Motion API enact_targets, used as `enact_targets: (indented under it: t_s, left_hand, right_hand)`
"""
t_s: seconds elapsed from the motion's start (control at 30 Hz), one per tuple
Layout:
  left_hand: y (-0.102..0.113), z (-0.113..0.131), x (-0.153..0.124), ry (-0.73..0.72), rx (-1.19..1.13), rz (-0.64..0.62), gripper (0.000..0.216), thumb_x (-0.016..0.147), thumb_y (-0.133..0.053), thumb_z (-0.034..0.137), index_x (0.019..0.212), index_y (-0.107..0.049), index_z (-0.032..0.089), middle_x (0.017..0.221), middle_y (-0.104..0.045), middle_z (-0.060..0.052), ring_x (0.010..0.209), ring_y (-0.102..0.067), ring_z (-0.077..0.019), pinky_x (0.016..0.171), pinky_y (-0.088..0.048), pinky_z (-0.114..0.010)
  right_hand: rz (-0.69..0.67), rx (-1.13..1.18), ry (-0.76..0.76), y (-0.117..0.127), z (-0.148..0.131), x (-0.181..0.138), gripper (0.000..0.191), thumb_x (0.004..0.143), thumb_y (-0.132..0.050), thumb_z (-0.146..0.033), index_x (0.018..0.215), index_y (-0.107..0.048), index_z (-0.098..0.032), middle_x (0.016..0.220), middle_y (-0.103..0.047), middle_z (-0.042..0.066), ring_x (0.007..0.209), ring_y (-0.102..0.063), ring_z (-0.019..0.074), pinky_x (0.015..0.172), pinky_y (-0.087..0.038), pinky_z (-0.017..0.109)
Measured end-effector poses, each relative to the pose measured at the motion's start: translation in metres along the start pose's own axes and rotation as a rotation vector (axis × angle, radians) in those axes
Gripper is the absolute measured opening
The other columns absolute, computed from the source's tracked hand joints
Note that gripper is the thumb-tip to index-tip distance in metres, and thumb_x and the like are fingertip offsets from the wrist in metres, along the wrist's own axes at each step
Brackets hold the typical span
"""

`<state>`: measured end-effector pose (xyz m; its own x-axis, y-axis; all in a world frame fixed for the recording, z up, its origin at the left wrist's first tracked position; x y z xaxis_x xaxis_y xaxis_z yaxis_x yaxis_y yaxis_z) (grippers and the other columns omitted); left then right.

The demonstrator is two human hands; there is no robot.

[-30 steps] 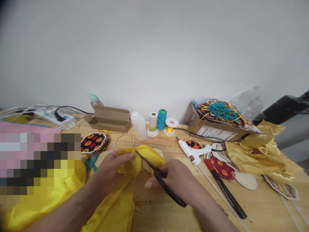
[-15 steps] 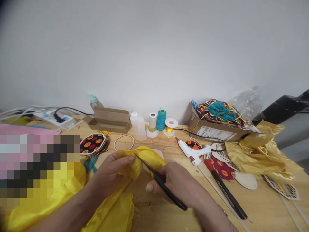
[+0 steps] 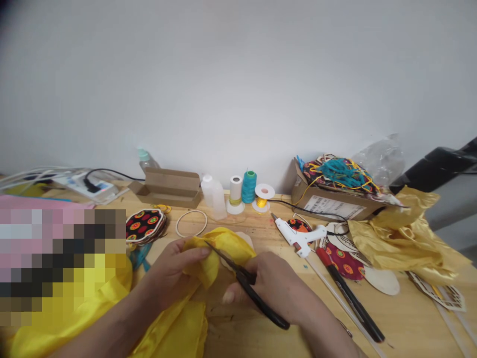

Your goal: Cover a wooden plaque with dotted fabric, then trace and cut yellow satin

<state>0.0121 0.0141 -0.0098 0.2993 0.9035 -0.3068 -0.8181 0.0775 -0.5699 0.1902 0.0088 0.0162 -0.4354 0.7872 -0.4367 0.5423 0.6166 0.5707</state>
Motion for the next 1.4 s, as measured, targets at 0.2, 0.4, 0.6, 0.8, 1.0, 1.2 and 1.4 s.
enact_targets:
  t_s: [0.2,0.4,0.6,0.8,1.0,1.2,1.4]
  left_hand:
    - [-0.001,0.001,0.001,0.001,-0.019,-0.002,0.011,0.066,-0.076,0.020,0.073,-0.072,0.013,0.061,-0.069,-0.002,0.053,-0.060,-0.0119,0.054,-0.044,-0.021]
    - [0.002,0.000,0.000,0.003,-0.017,0.002,0.009,0.068,-0.075,0.019,0.072,-0.071,0.012,0.061,-0.068,-0.002,0.053,-0.061,-0.0122,0.054,-0.045,-0.022]
    - [-0.003,0.003,0.000,-0.011,-0.067,-0.023,0.010,0.071,-0.073,0.020,0.077,-0.073,0.012,0.067,-0.071,-0.004,0.058,-0.063,-0.0143,0.057,-0.048,-0.023]
    - [-0.002,0.012,0.001,0.016,-0.371,-0.005,0.038,0.072,-0.068,0.047,0.088,-0.073,0.013,0.083,-0.075,-0.009,0.074,-0.067,-0.0227,0.066,-0.053,-0.031]
    - [0.001,0.007,-0.002,-0.069,-0.434,-0.039,0.050,0.062,-0.074,0.058,0.093,-0.071,0.018,0.090,-0.074,-0.006,0.076,-0.065,-0.0205,0.061,-0.051,-0.030]
    - [0.005,0.009,-0.001,-0.017,-0.408,0.007,0.055,0.067,-0.066,0.063,0.096,-0.072,0.017,0.093,-0.075,-0.009,0.084,-0.065,-0.0246,0.072,-0.052,-0.035]
    - [0.009,0.018,0.001,-0.114,-0.348,0.100,0.046,0.067,-0.069,0.059,0.090,-0.074,0.020,0.094,-0.075,-0.009,0.091,-0.065,-0.0297,0.074,-0.052,-0.037]
  right_hand:
    - [0.011,0.008,0.017,0.000,0.000,0.001,0.052,0.070,-0.061,-0.064,0.055,-0.043,-0.018,0.054,-0.029,-0.004,0.053,-0.025,0.0090,0.041,-0.017,0.023]
    - [0.022,-0.001,0.003,0.000,0.001,0.002,0.050,0.070,-0.062,-0.062,0.054,-0.043,-0.018,0.055,-0.028,-0.004,0.053,-0.025,0.0093,0.043,-0.018,0.023]
    - [0.035,0.050,0.009,0.000,0.002,0.003,0.052,0.070,-0.060,-0.064,0.054,-0.041,-0.018,0.054,-0.027,-0.005,0.053,-0.023,0.0087,0.044,-0.017,0.024]
    - [0.138,0.146,0.011,0.005,0.003,0.005,0.059,0.070,-0.053,-0.070,0.050,-0.030,-0.020,0.048,-0.022,-0.006,0.046,-0.018,0.0062,0.042,-0.011,0.025]
    - [0.161,0.211,0.017,0.000,0.007,0.008,0.057,0.072,-0.053,-0.068,0.053,-0.029,-0.021,0.048,-0.023,-0.007,0.045,-0.019,0.0057,0.041,-0.011,0.024]
    - [0.108,0.178,0.048,-0.003,0.009,0.009,0.059,0.067,-0.059,-0.070,0.051,-0.033,-0.019,0.050,-0.023,-0.006,0.048,-0.019,0.0065,0.043,-0.012,0.024]
    - [0.107,0.178,0.055,-0.002,0.009,0.008,0.060,0.067,-0.056,-0.073,0.052,-0.034,-0.019,0.052,-0.023,-0.006,0.050,-0.020,0.0074,0.045,-0.012,0.026]
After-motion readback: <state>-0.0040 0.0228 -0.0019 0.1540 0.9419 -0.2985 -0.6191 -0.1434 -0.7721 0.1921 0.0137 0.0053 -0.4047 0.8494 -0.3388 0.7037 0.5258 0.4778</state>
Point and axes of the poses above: each hand's wrist, its own x-axis towards the middle knuckle, its own y-axis out of the back of the hand, z = x × y, the point moved 3 cm from there along x, towards the middle knuckle
